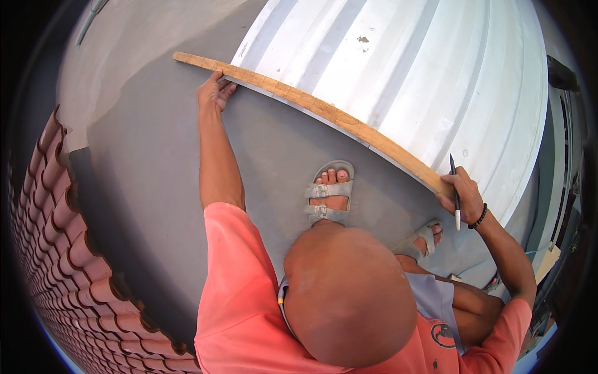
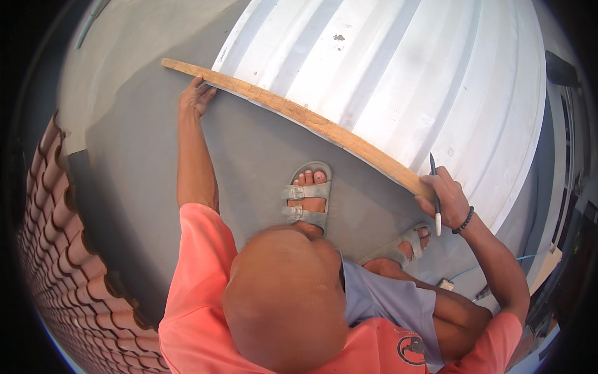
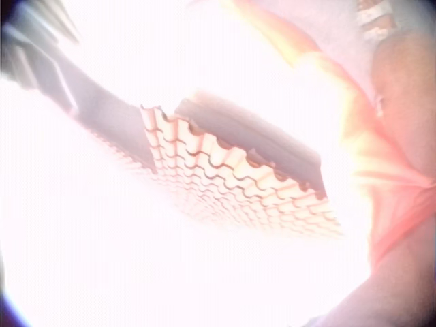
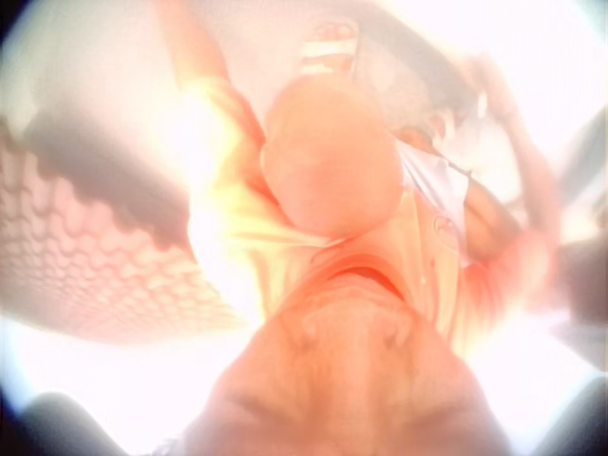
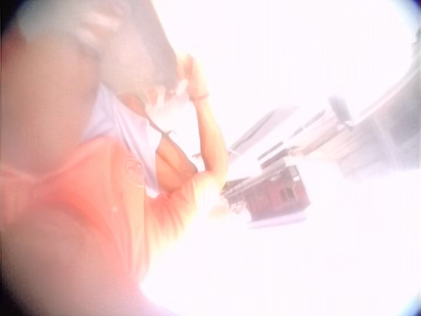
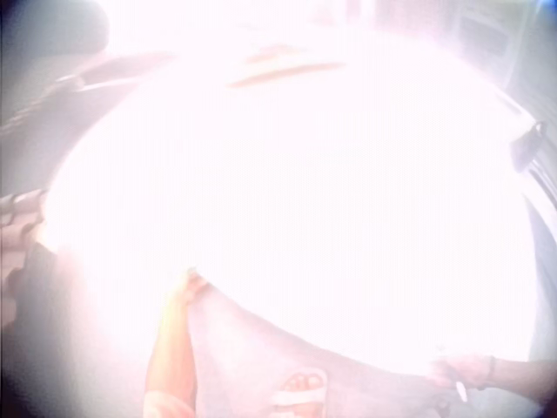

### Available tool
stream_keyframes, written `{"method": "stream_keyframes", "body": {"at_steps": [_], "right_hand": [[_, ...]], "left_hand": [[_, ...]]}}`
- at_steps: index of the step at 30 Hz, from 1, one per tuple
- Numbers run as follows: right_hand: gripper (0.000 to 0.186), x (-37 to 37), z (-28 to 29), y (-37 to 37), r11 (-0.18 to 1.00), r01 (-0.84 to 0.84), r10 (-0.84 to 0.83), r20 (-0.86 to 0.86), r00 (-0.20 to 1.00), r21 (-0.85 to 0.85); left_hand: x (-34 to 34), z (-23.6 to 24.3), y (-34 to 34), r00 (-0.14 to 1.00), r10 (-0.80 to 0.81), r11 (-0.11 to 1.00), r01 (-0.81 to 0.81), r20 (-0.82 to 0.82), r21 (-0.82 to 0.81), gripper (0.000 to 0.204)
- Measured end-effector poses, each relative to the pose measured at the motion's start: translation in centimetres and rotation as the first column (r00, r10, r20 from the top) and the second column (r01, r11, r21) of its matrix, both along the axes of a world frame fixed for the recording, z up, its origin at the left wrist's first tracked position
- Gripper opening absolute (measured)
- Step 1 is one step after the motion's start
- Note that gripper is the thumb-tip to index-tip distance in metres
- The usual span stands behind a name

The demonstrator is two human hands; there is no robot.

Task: The person positions a white corrugated metal sheet on a rooftop, marks a cutting line using a wooden straightedge and a marker, and then cuts the sheet along the line with an angle grinder.

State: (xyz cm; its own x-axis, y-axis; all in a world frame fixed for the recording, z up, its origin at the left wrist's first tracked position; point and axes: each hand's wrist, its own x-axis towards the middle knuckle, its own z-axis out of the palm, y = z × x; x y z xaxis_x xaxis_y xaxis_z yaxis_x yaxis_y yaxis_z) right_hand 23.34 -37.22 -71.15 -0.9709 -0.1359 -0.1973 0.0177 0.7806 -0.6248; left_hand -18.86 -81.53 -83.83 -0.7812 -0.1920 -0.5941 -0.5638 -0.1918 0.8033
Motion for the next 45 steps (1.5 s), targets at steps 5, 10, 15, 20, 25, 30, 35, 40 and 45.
{"method": "stream_keyframes", "body": {"at_steps": [5, 10, 15, 20, 25, 30, 35, 40, 45], "right_hand": [[0.042, 0.0, 0.0, -0.2, 1.0, 0.007, -0.007, 0.0, 1.0, 0.012], [0.041, 0.2, -0.3, -0.2, 1.0, 0.0, 0.0, -0.025, 1.0, 0.01], [0.042, 0.2, -0.1, -0.2, 0.999, -0.008, 0.009, -0.017, 1.0, 0.032], [0.042, 0.2, -0.2, -0.1, 1.0, -0.011, 0.012, -0.029, 0.999, 0.02], [0.043, 0.0, -0.2, -0.3, 1.0, -0.01, 0.01, -0.045, 0.999, 0.016], [0.044, -0.2, 0.1, -0.1, 0.999, -0.039, 0.039, -0.021, 0.999, 0.019], [0.046, 0.2, 0.7, -0.2, 0.998, -0.001, -0.002, 0.044, 0.999, 0.065], [0.046, 0.2, 1.0, -0.9, 0.997, 0.047, -0.05, 0.039, 0.998, 0.067], [0.045, 0.3, 0.9, -1.3, 0.993, 0.111, -0.113, 0.048, 0.992, 0.046]], "left_hand": [[0.2, 0.1, -0.2, 0.997, -0.043, 0.999, 0.045, -0.07, 0.028, 0.042], [-0.2, -0.5, -1.0, 0.996, -0.059, 0.996, 0.063, -0.066, 0.065, 0.038], [0.1, -0.4, -0.7, 0.997, -0.051, 0.998, 0.053, -0.066, 0.027, 0.032], [-0.1, -0.4, -0.8, 0.996, -0.063, 0.997, 0.065, -0.058, 0.034, 0.03], [-1.0, -0.8, -1.8, 0.996, -0.089, 0.994, 0.088, 0.023, 0.072, 0.029], [-2.1, -1.6, -2.9, 0.993, -0.108, 0.979, 0.096, 0.057, 0.18, 0.03], [-2.3, -2.2, -3.1, 0.984, -0.17, 0.964, 0.153, 0.058, 0.217, 0.034], [-1.9, -3.0, -3.6, 0.982, -0.189, 0.952, 0.177, 0.025, 0.25, 0.036], [-1.5, -2.4, -3.4, 0.983, -0.184, 0.96, 0.178, 0.01, 0.214, 0.034]]}}
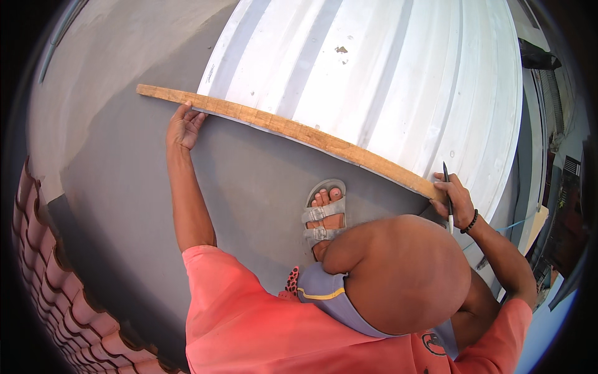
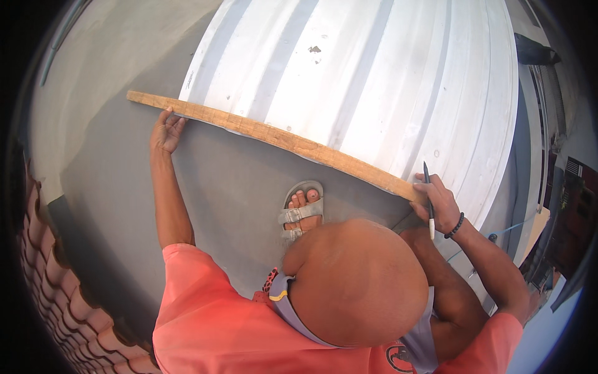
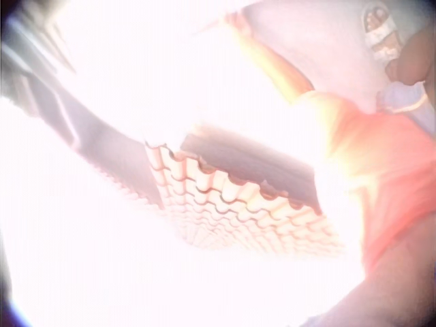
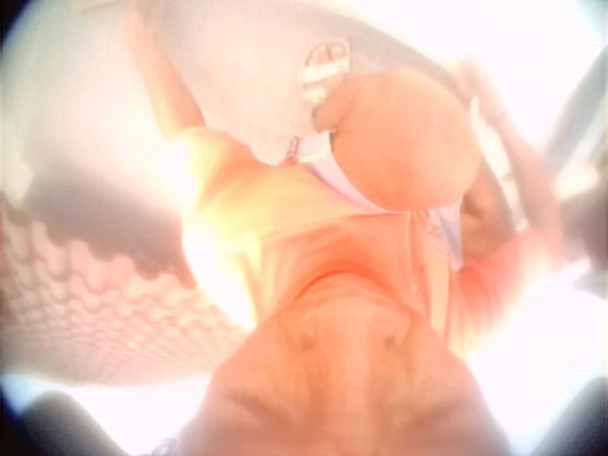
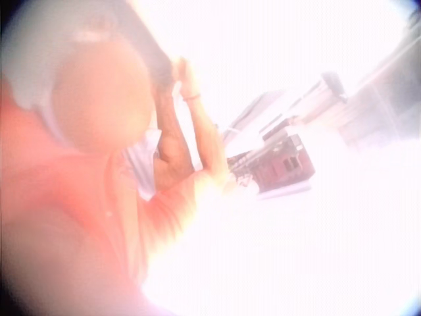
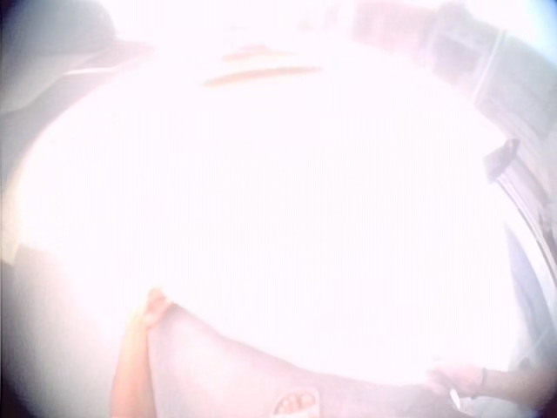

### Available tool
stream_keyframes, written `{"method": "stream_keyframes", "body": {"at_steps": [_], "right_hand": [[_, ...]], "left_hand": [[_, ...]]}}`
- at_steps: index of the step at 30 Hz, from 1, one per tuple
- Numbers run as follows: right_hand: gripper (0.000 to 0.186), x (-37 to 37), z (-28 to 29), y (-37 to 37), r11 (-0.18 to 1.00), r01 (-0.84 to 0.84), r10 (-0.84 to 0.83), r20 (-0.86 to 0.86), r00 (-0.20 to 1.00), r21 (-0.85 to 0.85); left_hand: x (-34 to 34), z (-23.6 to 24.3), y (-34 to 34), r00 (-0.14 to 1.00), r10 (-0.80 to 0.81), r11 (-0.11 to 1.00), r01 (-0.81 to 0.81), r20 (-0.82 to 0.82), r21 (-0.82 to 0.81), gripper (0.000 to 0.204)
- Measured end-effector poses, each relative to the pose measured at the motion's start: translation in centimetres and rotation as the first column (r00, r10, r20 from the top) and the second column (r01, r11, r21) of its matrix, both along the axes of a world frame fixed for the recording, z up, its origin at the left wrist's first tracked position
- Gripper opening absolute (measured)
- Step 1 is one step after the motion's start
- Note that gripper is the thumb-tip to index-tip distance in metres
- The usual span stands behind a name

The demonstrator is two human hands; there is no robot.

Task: The person positions a white corrugated metal sheet on a rooftop, marks a cutting line using a wooden straightedge and a marker, and then cuts the sheet along the line with an angle grinder.

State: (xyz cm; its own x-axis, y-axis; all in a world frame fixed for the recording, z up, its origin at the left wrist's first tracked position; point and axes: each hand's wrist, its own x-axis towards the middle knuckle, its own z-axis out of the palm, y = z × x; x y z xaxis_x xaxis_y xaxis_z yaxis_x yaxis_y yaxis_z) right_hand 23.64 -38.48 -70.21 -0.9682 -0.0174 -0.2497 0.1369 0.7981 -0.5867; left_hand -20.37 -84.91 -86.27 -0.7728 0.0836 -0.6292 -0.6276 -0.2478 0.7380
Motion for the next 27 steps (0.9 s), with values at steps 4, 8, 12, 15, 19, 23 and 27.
{"method": "stream_keyframes", "body": {"at_steps": [4, 8, 12, 15, 19, 23, 27], "right_hand": [[0.041, 0.3, -0.4, -0.3, 1.0, 0.03, -0.03, -0.012, 0.999, -0.004], [0.041, -0.3, -0.3, -0.5, 1.0, 0.016, -0.017, -0.015, 1.0, -0.012], [0.044, -0.5, 0.0, -0.4, 1.0, -0.002, 0.001, -0.02, 1.0, -0.023], [0.044, -0.3, -0.1, -0.4, 1.0, -0.002, 0.001, -0.039, 0.999, -0.024], [0.045, -0.2, -0.3, -0.1, 1.0, -0.002, 0.001, -0.041, 0.999, -0.02], [0.045, -0.3, -0.2, 0.0, 1.0, -0.012, 0.011, -0.06, 0.998, -0.025], [0.045, -0.3, -0.3, 0.0, 1.0, -0.017, 0.016, -0.054, 0.998, -0.013]], "left_hand": [[-0.1, 0.1, -0.4, 1.0, -0.022, 0.999, 0.022, -0.009, 0.029, 0.031], [-0.3, 0.0, -0.5, 0.999, -0.023, 1.0, 0.024, -0.049, 0.02, 0.031], [-0.3, -0.1, -0.3, 0.999, 0.004, 1.0, -0.004, -0.046, -0.014, 0.032], [0.1, 0.2, 0.1, 0.999, 0.024, 1.0, -0.025, -0.041, -0.018, 0.031], [-0.4, -0.4, -0.5, 0.998, -0.001, 1.0, 0.001, -0.063, 0.01, 0.032], [-0.6, -1.0, -0.8, 0.998, -0.001, 1.0, 0.002, -0.068, 0.024, 0.031], [-0.2, -0.8, -0.6, 0.996, 0.023, 0.999, -0.02, -0.086, 0.035, 0.03]]}}
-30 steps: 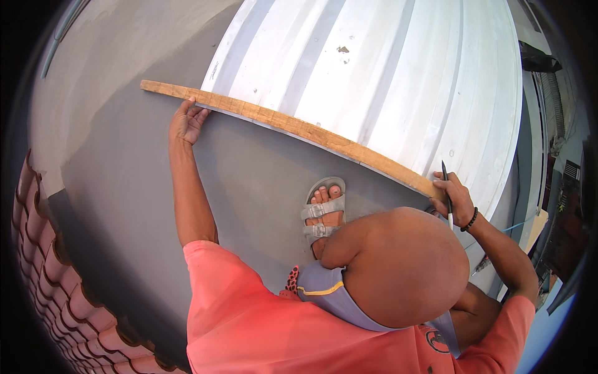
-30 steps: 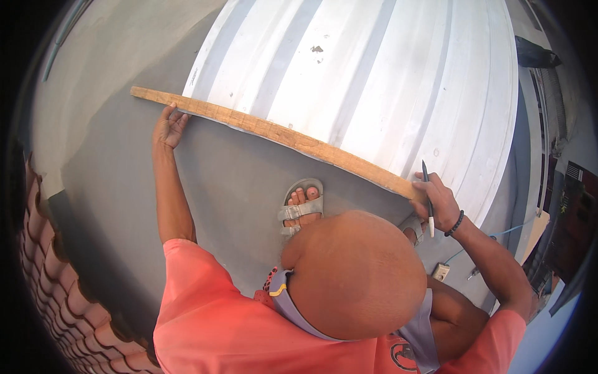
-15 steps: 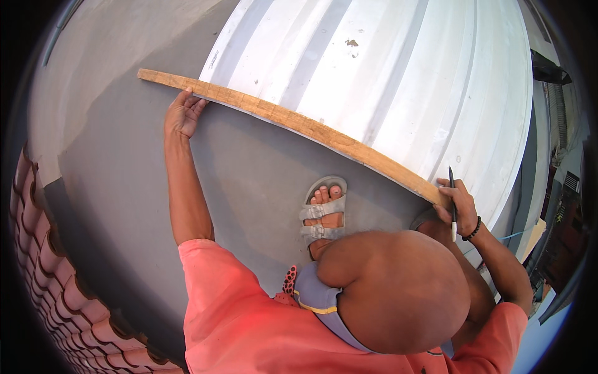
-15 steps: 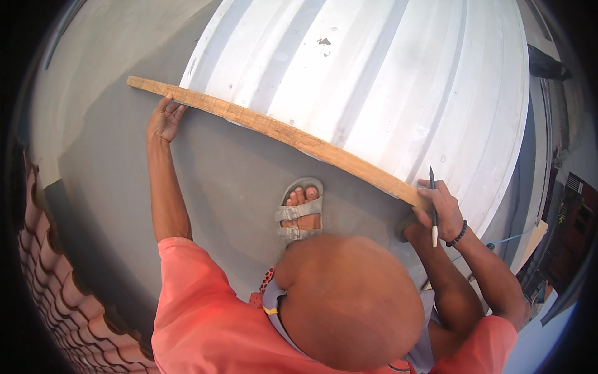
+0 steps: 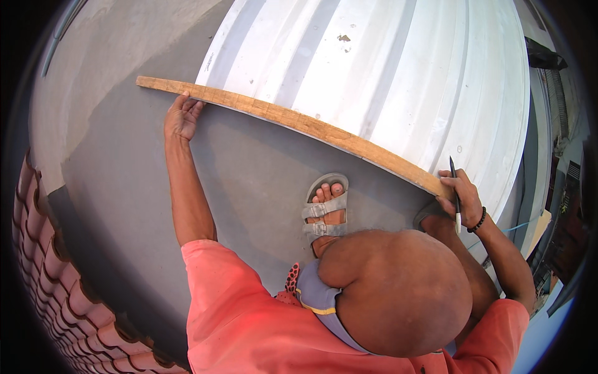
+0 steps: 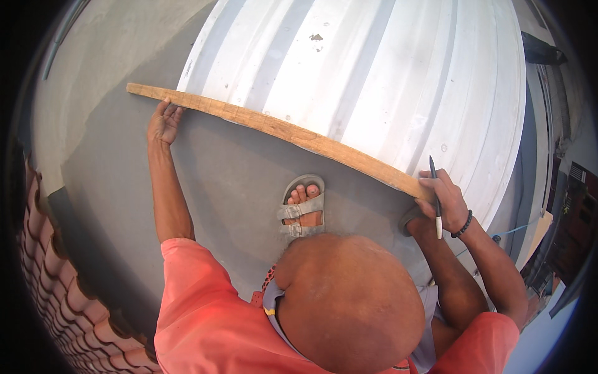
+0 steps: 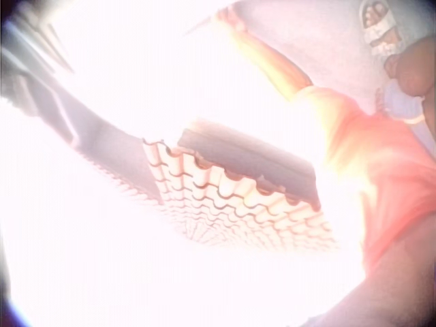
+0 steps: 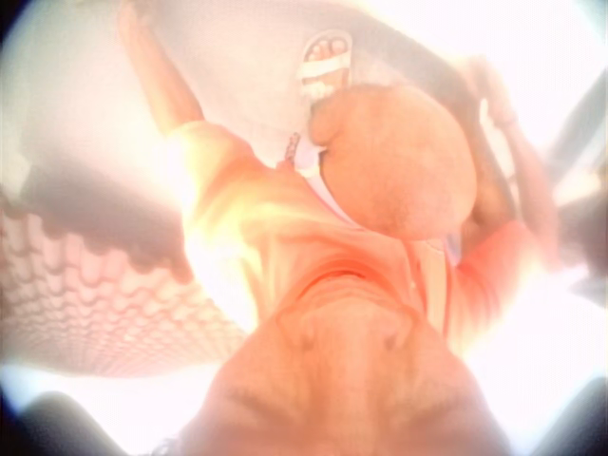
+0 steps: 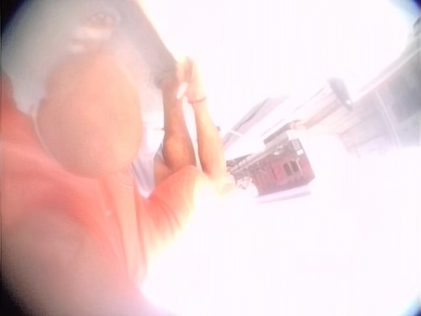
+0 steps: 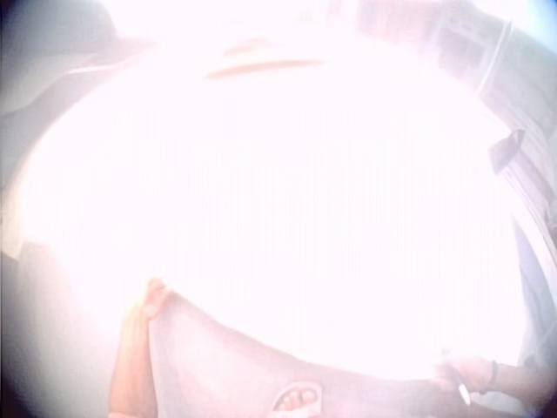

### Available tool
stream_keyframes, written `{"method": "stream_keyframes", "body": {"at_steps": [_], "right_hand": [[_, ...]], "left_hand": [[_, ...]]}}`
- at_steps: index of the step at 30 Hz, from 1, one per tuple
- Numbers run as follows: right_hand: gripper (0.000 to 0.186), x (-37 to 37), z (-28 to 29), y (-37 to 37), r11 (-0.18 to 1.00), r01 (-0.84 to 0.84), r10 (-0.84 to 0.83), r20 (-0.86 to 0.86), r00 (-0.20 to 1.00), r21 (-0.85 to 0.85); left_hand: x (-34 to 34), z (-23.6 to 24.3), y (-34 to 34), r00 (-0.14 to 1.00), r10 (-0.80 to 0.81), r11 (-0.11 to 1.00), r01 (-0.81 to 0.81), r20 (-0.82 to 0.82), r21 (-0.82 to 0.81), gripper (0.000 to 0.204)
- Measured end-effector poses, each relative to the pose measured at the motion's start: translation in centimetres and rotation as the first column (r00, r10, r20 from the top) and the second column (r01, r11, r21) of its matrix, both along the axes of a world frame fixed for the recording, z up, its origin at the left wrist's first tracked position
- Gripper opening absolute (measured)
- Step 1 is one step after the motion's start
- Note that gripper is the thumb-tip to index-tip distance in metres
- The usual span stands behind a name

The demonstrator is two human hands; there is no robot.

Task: The person positions a white corrugated metal sheet on a rooftop, marks a cutting line using a wooden straightedge and a marker, and then cuts the sheet along the line with an angle grinder.

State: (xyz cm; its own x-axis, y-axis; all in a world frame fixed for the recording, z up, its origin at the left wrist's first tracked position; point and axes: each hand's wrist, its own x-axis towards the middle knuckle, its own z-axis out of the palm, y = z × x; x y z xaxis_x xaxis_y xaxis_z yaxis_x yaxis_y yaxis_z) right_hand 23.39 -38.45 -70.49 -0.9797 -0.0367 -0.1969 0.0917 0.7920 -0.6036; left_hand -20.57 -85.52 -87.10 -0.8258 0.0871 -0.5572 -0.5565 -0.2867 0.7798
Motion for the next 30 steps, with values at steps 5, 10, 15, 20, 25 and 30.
{"method": "stream_keyframes", "body": {"at_steps": [5, 10, 15, 20, 25, 30], "right_hand": [[0.043, -0.1, -0.2, -0.2, 1.0, 0.021, -0.021, -0.009, 1.0, 0.011], [0.041, 0.0, -0.5, -0.1, 1.0, 0.022, -0.022, -0.034, 0.999, 0.01], [0.041, 0.0, -0.8, 0.0, 1.0, 0.017, -0.016, -0.05, 0.999, 0.005], [0.042, 0.0, -0.8, 0.0, 1.0, 0.016, -0.015, -0.056, 0.998, 0.011], [0.044, 0.2, -0.9, 0.2, 1.0, 0.014, -0.014, -0.035, 0.999, -0.008], [0.044, 0.0, -0.6, 0.0, 1.0, 0.011, -0.011, -0.027, 1.0, -0.011]], "left_hand": [[0.4, 0.6, 0.3, 1.0, 0.0, 1.0, 0.001, -0.024, 0.019, 0.028], [0.7, 1.4, 0.9, 0.999, 0.023, 0.999, -0.024, -0.034, -0.024, 0.024], [1.0, 1.6, 0.6, 0.999, -0.03, 0.999, 0.028, -0.044, -0.035, 0.025], [0.9, 1.4, 0.1, 0.993, -0.097, 0.995, 0.096, -0.064, -0.025, 0.027], [0.6, 0.6, -0.1, 0.993, -0.084, 0.996, 0.08, -0.078, -0.049, 0.03], [0.6, 0.9, 0.0, 0.989, -0.127, 0.99, 0.122, -0.07, -0.064, 0.031]]}}
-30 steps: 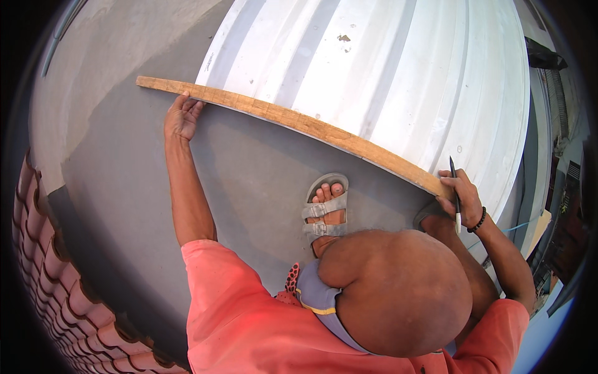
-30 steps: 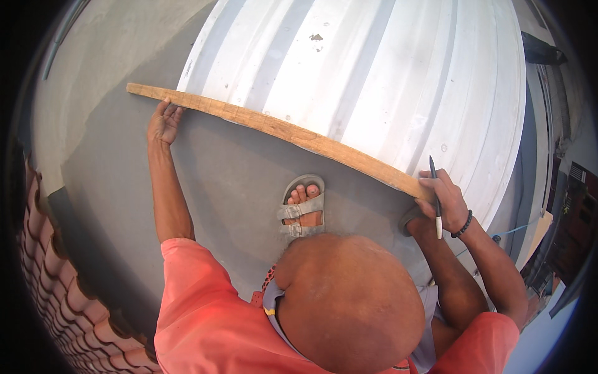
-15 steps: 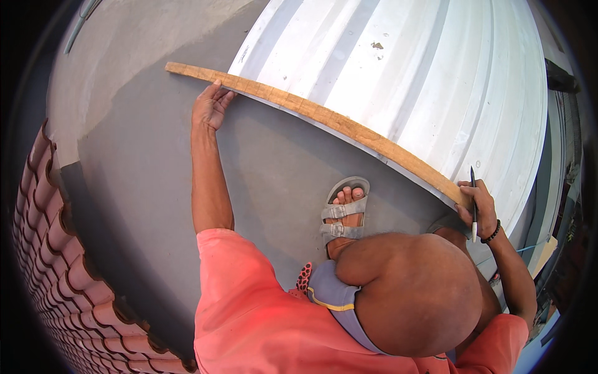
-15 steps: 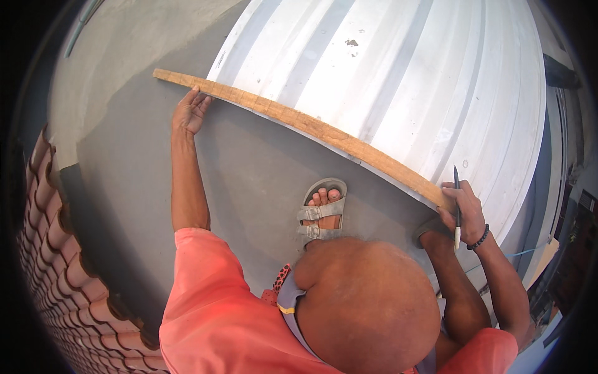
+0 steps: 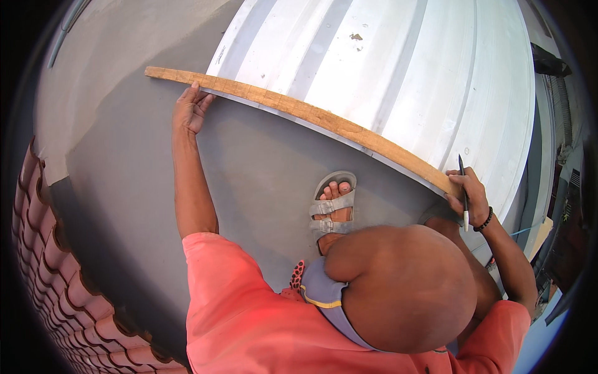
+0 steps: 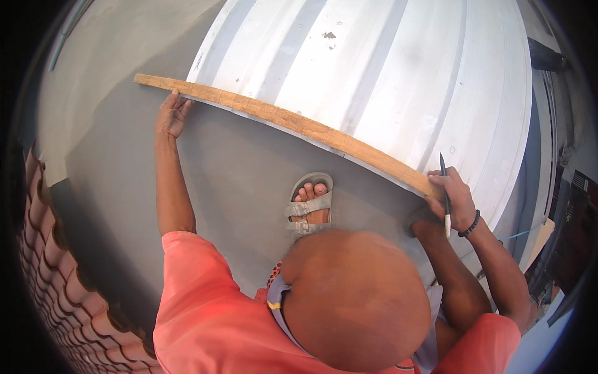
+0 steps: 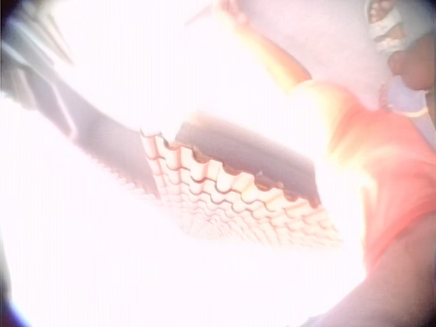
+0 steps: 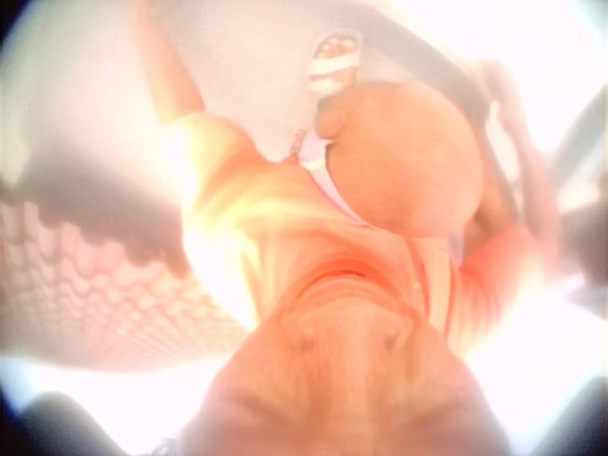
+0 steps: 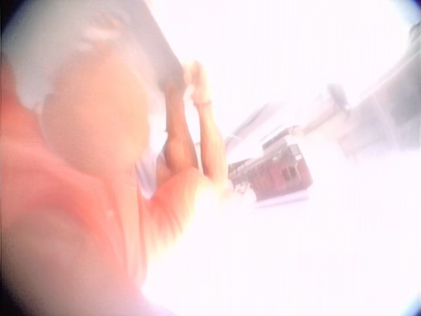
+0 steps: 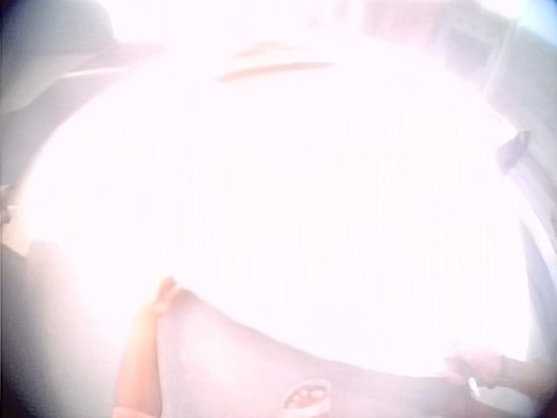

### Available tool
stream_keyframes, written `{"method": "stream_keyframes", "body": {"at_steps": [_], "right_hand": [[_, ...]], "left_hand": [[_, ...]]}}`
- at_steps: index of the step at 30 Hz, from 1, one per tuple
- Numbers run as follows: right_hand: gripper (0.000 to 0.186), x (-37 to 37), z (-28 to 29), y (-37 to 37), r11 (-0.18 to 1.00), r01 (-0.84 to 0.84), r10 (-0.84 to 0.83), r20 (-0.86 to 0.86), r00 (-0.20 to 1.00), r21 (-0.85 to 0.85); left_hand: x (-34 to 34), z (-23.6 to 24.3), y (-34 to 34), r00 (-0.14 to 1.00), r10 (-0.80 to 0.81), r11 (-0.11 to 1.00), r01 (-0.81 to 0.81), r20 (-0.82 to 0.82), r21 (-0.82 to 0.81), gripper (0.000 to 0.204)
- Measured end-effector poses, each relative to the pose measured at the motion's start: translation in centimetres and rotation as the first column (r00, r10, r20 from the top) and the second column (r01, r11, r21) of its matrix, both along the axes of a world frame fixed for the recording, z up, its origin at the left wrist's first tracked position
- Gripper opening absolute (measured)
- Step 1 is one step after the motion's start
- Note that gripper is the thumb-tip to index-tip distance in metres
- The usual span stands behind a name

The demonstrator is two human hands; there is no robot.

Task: The person positions a white corrugated metal sheet on a rooftop, marks a cutting line using a wooden straightedge and a marker, and then cuts the sheet along the line with an angle grinder.

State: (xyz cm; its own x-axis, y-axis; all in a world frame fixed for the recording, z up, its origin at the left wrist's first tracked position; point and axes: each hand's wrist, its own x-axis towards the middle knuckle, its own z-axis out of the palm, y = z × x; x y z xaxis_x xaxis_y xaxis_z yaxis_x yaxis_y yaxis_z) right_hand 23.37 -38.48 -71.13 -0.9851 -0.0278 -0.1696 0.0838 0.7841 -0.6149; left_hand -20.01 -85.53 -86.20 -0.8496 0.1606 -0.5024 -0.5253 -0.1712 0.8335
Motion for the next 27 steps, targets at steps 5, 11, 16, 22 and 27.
{"method": "stream_keyframes", "body": {"at_steps": [5, 11, 16, 22, 27], "right_hand": [[0.043, 0.22, 0.05, -0.05, 1.0, 0.013, -0.013, 0.013, 1.0, -0.003], [0.042, 0.07, 0.12, -0.51, 1.0, 0.016, -0.016, -0.006, 1.0, 0.009], [0.043, 0.12, 0.39, -0.88, 0.999, 0.032, -0.033, 0.009, 0.999, 0.024], [0.044, 0.17, 0.31, -0.86, 0.999, 0.027, -0.027, 0.004, 1.0, 0.035], [0.043, 0.04, 0.41, -0.92, 0.999, 0.03, -0.031, 0.016, 0.999, 0.032]], "left_hand": [[-0.39, -0.44, -0.22, 1.0, -0.027, 1.0, 0.027, 0.006, 0.002, 0.031], [-0.54, -0.53, -0.22, 1.0, -0.026, 1.0, 0.026, 0.01, -0.012, 0.03], [-0.6, -0.21, 0.1, 0.999, -0.036, 0.999, 0.036, 0.016, -0.025, 0.03], [-0.44, 0.11, 0.61, 0.999, 0.002, 0.998, 0.0, 0.035, -0.068, 0.03], [-0.62, -0.23, 0.09, 1.0, -0.018, 0.999, 0.018, 0.016, -0.027, 0.03]]}}
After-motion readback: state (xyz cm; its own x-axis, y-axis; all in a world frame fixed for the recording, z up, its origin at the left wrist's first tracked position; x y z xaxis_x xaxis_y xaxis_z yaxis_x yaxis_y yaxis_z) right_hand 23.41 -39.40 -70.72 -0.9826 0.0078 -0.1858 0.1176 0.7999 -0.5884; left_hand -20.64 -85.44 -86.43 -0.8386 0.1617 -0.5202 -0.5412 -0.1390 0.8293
